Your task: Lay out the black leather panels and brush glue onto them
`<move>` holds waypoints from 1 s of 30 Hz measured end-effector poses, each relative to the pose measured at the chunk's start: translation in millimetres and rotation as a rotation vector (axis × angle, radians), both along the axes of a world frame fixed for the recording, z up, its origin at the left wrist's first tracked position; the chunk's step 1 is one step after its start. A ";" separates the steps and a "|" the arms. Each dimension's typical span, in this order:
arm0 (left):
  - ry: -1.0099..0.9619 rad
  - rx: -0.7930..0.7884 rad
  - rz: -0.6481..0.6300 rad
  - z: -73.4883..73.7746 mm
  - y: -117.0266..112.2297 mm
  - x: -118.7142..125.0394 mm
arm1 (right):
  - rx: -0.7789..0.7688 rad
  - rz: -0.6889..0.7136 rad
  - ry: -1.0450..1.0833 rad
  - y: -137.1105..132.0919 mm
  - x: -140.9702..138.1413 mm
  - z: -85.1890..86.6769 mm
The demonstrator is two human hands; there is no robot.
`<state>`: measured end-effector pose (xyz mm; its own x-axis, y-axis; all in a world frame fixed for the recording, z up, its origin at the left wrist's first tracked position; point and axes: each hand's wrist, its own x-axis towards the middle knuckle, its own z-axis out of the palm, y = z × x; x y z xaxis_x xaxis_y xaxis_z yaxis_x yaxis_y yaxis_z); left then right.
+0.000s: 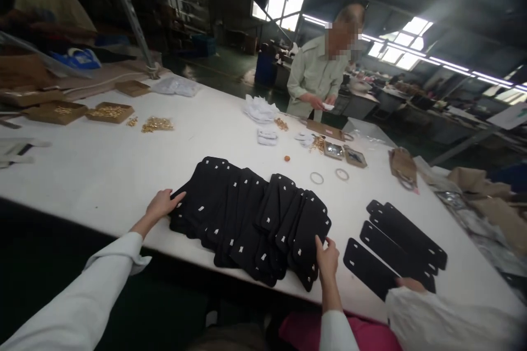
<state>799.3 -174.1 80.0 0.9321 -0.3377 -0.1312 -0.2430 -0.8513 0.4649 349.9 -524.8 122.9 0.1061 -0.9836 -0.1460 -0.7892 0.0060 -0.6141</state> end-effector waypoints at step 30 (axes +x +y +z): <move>0.098 0.273 -0.010 14.0 -99.4 1.3 | 0.328 -0.065 0.269 -79.4 52.7 -38.4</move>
<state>800.6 -273.5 94.0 0.9073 -0.2864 -0.3080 -0.2170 -0.9461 0.2404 402.6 -604.2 84.5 -0.0390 -0.8839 -0.4660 -0.9126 0.2215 -0.3437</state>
